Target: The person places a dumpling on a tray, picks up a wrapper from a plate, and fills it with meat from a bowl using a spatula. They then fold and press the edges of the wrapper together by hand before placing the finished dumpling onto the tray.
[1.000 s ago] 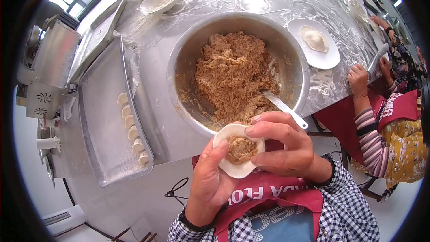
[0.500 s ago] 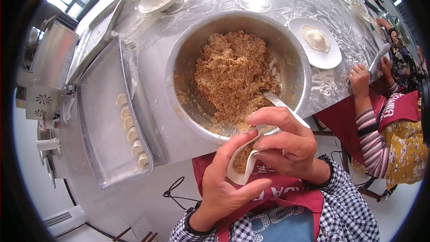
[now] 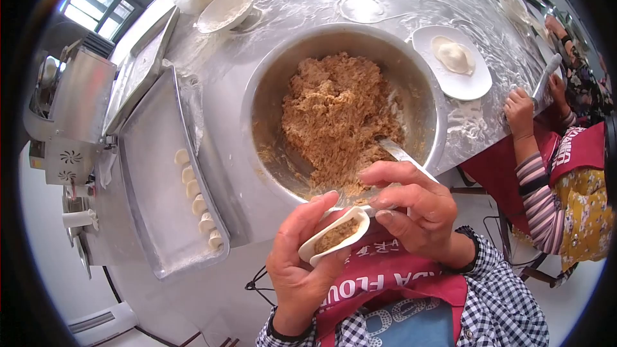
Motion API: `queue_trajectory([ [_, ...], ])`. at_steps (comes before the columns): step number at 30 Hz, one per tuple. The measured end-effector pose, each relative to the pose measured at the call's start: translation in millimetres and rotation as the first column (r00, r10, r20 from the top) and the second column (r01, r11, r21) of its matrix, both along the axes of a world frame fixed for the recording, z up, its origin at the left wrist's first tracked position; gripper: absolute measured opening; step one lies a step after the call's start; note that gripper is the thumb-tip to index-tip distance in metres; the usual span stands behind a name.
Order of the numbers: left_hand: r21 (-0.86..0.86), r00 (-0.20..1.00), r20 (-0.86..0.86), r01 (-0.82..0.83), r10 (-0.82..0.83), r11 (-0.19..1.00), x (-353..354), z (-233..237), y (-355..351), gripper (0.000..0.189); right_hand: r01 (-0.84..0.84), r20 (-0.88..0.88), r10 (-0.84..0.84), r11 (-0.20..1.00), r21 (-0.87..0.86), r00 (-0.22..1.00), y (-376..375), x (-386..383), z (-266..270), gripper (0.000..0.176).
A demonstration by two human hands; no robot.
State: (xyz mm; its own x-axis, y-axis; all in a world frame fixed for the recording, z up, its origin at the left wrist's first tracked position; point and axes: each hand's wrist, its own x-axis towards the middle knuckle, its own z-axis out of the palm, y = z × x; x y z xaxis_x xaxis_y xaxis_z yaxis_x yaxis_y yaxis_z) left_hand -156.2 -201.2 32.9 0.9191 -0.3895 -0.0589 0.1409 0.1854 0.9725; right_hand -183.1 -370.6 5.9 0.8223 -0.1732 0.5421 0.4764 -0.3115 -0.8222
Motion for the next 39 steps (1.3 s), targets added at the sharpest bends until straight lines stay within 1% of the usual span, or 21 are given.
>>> queue_trajectory([
  [4, 0.026, 0.999, 0.014, 0.03, -0.03, 0.999, 1.8, -6.4, 1.5, 0.045, -0.033, -0.01, 0.033, 0.999, 0.027, 0.999, 0.7, -2.1, -1.7, 0.014],
  [6, 0.032, 0.998, 0.053, 0.034, -0.036, 0.999, 2.2, -13.2, 2.2, 0.038, -0.072, -0.004, 0.073, 0.992, 0.103, 0.997, 3.5, -1.9, -1.6, 0.014],
  [7, 0.032, 0.998, 0.052, 0.034, -0.036, 0.999, 2.4, -15.1, 2.0, 0.038, -0.072, -0.005, 0.073, 0.992, 0.103, 0.997, 4.0, -2.4, -0.8, 0.014],
  [9, 0.034, 0.991, 0.133, 0.016, -0.02, 0.999, 2.5, -17.3, 1.1, 0.031, -0.092, -0.025, 0.097, 0.983, 0.161, 0.995, 4.5, -3.4, 1.4, 0.016],
  [10, 0.035, 0.991, 0.133, 0.016, -0.021, 0.999, 1.1, -15.9, 0.0, 0.031, -0.091, -0.025, 0.097, 0.983, 0.162, 0.995, 4.9, -4.0, 0.3, 0.016],
  [12, -0.042, 0.998, 0.046, -0.051, 0.053, 0.998, -2.3, -11.9, -2.4, 0.029, -0.017, -0.06, 0.026, 0.988, 0.154, 0.998, 5.6, -4.8, -2.9, 0.021],
  [13, -0.042, 0.998, 0.046, -0.051, 0.053, 0.998, -1.8, -12.5, -2.5, 0.029, -0.017, -0.06, 0.027, 0.988, 0.154, 0.998, 4.6, -5.4, -3.2, 0.021],
  [15, -0.026, 0.989, 0.141, -0.046, 0.049, 0.999, -0.4, -15.5, -2.6, 0.026, -0.091, -0.025, 0.093, 0.993, 0.073, 0.995, 2.7, -6.9, -3.6, 0.026],
  [19, -0.013, 0.987, 0.162, -0.022, 0.023, 1.0, -1.0, -19.1, -4.2, 0.025, -0.087, 0.015, 0.086, 0.993, 0.085, 0.996, 6.7, -5.9, -3.8, 0.03],
  [21, -0.089, 0.992, 0.123, -0.008, 0.019, 0.996, -1.3, -19.3, -7.0, 0.028, -0.083, 0.013, 0.082, 0.995, 0.063, 0.997, 8.3, -5.6, -3.1, 0.032],
  [22, -0.089, 0.992, 0.122, -0.009, 0.02, 0.996, -1.8, -20.2, -7.3, 0.028, -0.084, 0.013, 0.084, 0.994, 0.062, 0.996, 8.9, -5.1, -2.9, 0.032],
  [24, -0.023, 0.979, 0.201, -0.032, 0.036, 0.999, -2.5, -22.7, -7.8, 0.031, -0.051, 0.053, 0.05, 0.998, 0.027, 0.997, 10.2, -4.1, -2.4, 0.031],
  [25, -0.023, 0.979, 0.2, -0.032, 0.036, 0.999, -3.8, -21.8, -8.6, 0.031, -0.051, 0.052, 0.05, 0.998, 0.026, 0.997, 10.9, -4.0, -1.9, 0.031],
  [27, -0.009, 0.984, 0.154, -0.088, 0.088, 0.996, -6.1, -18.9, -9.7, 0.034, -0.003, 0.082, 0.004, 1.0, -0.017, 0.997, 12.5, -3.4, -0.6, 0.031],
  [28, -0.009, 0.984, 0.155, -0.087, 0.088, 0.996, -6.1, -19.2, -9.9, 0.034, -0.003, 0.083, 0.004, 1.0, -0.017, 0.997, 12.8, -3.2, -0.8, 0.031],
  [30, 0.045, 0.978, 0.182, -0.112, 0.102, 0.993, -5.9, -20.2, -10.2, 0.036, 0.012, 0.103, -0.007, 0.999, -0.048, 0.995, 13.0, -2.7, -1.4, 0.03],
  [34, 0.022, 0.981, 0.156, -0.118, 0.113, 0.993, -7.5, -20.6, -11.5, 0.037, 0.043, 0.141, -0.029, 0.994, -0.096, 0.99, 12.2, -0.7, 1.6, 0.029],
  [36, 0.017, 0.98, 0.16, -0.125, 0.121, 0.992, -7.9, -20.8, -12.0, 0.037, 0.07, 0.198, -0.032, 0.979, -0.19, 0.98, 10.8, 0.4, 2.7, 0.028],
  [37, 0.017, 0.98, 0.161, -0.124, 0.12, 0.992, -7.8, -21.3, -12.1, 0.037, 0.071, 0.199, -0.033, 0.979, -0.19, 0.979, 10.5, 0.9, 3.5, 0.028],
  [39, 0.037, 0.971, 0.197, -0.145, 0.135, 0.989, -7.7, -22.9, -12.0, 0.037, 0.081, 0.219, -0.025, 0.964, -0.253, 0.975, 10.0, 1.9, 5.0, 0.028],
])
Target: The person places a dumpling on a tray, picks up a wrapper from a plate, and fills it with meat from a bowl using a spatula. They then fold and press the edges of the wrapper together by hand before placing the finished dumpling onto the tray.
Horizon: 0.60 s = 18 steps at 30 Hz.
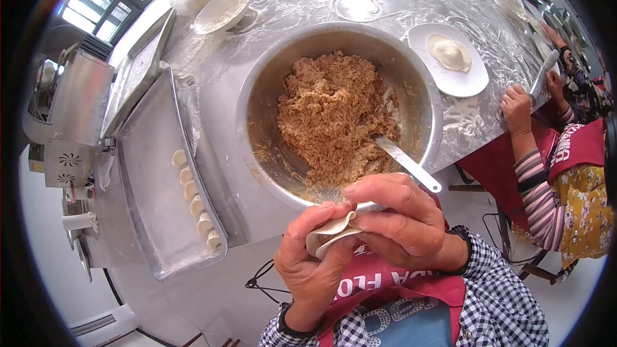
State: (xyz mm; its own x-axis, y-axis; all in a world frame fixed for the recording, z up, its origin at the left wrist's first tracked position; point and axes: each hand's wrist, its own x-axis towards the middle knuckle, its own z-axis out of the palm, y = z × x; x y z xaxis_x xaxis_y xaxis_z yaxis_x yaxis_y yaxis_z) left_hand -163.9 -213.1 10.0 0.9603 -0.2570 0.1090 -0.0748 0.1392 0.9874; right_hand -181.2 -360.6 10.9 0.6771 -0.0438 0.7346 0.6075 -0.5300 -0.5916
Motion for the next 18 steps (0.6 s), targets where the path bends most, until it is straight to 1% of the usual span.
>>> queue_trajectory([
  [4, 0.02, 1.0, 0.001, -0.004, 0.004, 1.0, -0.8, -0.4, 1.8, 0.037, -0.018, 0.004, 0.018, 0.999, -0.029, 1.0, -0.9, 3.3, 1.3, 0.028],
  [6, -0.019, 0.999, -0.049, -0.003, 0.003, 1.0, -1.0, 0.8, 2.1, 0.037, -0.033, -0.004, 0.032, 0.998, -0.055, 0.999, -1.4, 4.8, 1.7, 0.028],
  [7, -0.018, 0.999, -0.048, -0.004, 0.004, 1.0, -0.5, 2.0, 2.2, 0.037, -0.033, -0.002, 0.033, 0.998, -0.055, 0.999, -0.7, 4.6, 1.6, 0.028],
  [9, 0.036, 1.0, -0.003, 0.008, -0.008, 0.999, 0.3, 4.6, 2.9, 0.04, -0.056, -0.058, 0.065, 0.988, 0.145, 0.996, 1.9, 3.4, 1.0, 0.029],
  [10, 0.036, 1.0, -0.003, 0.008, -0.008, 0.999, 0.5, 5.4, 2.4, 0.04, -0.056, -0.058, 0.065, 0.988, 0.145, 0.996, 2.8, 3.7, 1.4, 0.029],
  [12, -0.001, 0.999, 0.002, 0.037, -0.037, 0.999, 0.7, 6.3, 1.1, 0.044, -0.043, -0.101, 0.078, 0.951, 0.307, 0.992, 5.1, 4.6, 2.7, 0.031],
  [16, 0.019, 1.0, -0.009, 0.011, -0.011, 1.0, -1.0, 5.0, 0.1, 0.046, -0.051, -0.117, 0.088, 0.957, 0.286, 0.989, 5.1, 8.0, 0.2, 0.03],
  [18, -0.069, 1.0, -0.007, 0.015, -0.015, 0.998, -0.8, 3.4, -3.1, 0.046, -0.087, -0.02, 0.094, 0.968, 0.235, 0.995, 4.4, 9.8, -3.5, 0.025],
])
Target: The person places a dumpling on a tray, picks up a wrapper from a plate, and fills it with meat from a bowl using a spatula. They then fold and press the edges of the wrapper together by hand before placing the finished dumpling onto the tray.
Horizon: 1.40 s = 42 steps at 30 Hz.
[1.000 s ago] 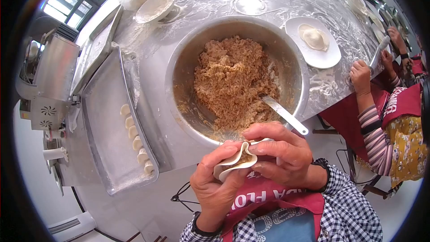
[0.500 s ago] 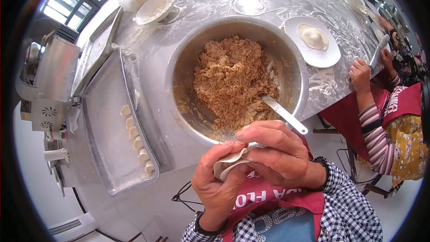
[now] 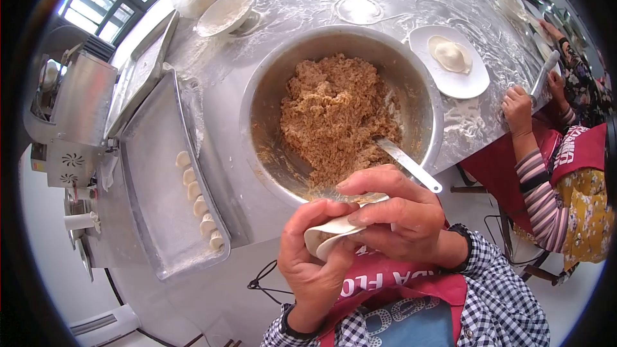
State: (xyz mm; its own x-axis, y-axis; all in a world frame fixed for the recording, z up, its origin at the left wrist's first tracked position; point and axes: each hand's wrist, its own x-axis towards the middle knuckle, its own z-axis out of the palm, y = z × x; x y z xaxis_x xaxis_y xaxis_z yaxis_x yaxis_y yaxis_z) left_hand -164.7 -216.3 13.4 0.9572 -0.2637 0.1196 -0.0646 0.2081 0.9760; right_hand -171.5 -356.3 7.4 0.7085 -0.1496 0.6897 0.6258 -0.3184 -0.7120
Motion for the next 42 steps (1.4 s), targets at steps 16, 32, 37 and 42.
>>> queue_trajectory([
  [16, 0.03, 1.0, -0.028, 0.014, -0.013, 0.999, -5.8, 5.5, 3.4, 0.043, 0.01, 0.012, -0.01, 0.999, -0.037, 1.0, 2.1, -1.9, 2.1, 0.019],
  [32, 0.182, 0.999, -0.037, 0.036, -0.03, 0.983, -7.8, 4.4, 8.3, 0.041, -0.089, -0.087, 0.093, 0.995, 0.046, 0.992, 1.0, -0.3, 1.4, 0.018],
  [37, 0.14, 0.998, -0.006, 0.059, -0.058, 0.988, -5.2, 1.7, 5.8, 0.044, -0.179, -0.06, 0.185, 0.979, 0.095, 0.981, -0.2, 0.6, -9.0, 0.016],
  [42, -0.179, 0.95, -0.268, 0.111, -0.158, 0.978, 0.4, -4.2, 5.7, 0.038, -0.137, -0.069, 0.146, 0.984, 0.119, 0.987, 0.8, -2.3, -9.7, 0.015],
])
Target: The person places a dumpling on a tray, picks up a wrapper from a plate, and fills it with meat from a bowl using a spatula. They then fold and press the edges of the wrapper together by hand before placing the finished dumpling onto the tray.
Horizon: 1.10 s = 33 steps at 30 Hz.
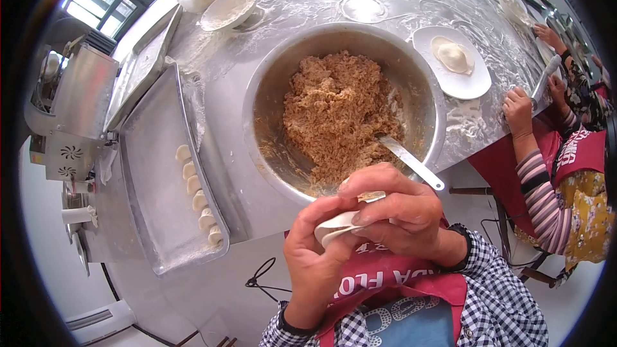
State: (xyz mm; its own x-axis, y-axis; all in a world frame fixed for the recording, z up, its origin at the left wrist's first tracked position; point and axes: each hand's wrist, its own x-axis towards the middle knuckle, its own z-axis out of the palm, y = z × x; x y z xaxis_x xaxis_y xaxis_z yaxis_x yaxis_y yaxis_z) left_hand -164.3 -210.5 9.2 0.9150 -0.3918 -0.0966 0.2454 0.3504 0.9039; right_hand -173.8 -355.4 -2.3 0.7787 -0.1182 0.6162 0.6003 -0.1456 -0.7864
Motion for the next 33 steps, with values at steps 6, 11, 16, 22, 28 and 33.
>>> queue_trajectory([
  [6, -0.027, 1.0, -0.023, -0.019, 0.019, 0.999, -1.9, -0.1, 1.1, 0.034, 0.095, 0.018, -0.094, 0.99, -0.102, 0.995, 2.4, 1.5, 3.9, 0.018],
  [11, 0.248, 0.963, 0.266, -0.032, -0.037, 0.968, -4.0, 2.3, 3.0, 0.036, 0.076, 0.031, -0.072, 0.989, -0.127, 0.997, 0.1, 3.9, 1.3, 0.017],
  [16, 0.277, 0.954, 0.284, 0.01, -0.091, 0.961, -3.9, 2.1, 5.2, 0.038, 0.047, 0.031, -0.042, 0.983, -0.176, 0.999, -2.3, 3.3, 4.9, 0.016],
  [22, 0.226, 0.983, 0.177, 0.003, -0.044, 0.974, -4.7, 5.2, 3.0, 0.041, 0.038, -0.067, -0.041, 0.998, -0.044, 0.997, 2.0, 4.4, 5.3, 0.013],
  [28, 0.114, 0.992, 0.121, 0.014, -0.028, 0.993, -2.0, 2.7, 1.1, 0.037, -0.019, 0.034, 0.022, 0.995, -0.099, 0.999, -1.0, 5.1, -3.3, 0.017],
  [33, -0.11, 0.99, -0.141, 0.0, -0.015, 0.994, 0.6, -4.5, 1.8, 0.03, 0.105, 0.025, -0.103, 0.982, -0.16, 0.994, 2.2, 4.4, 1.3, 0.018],
])
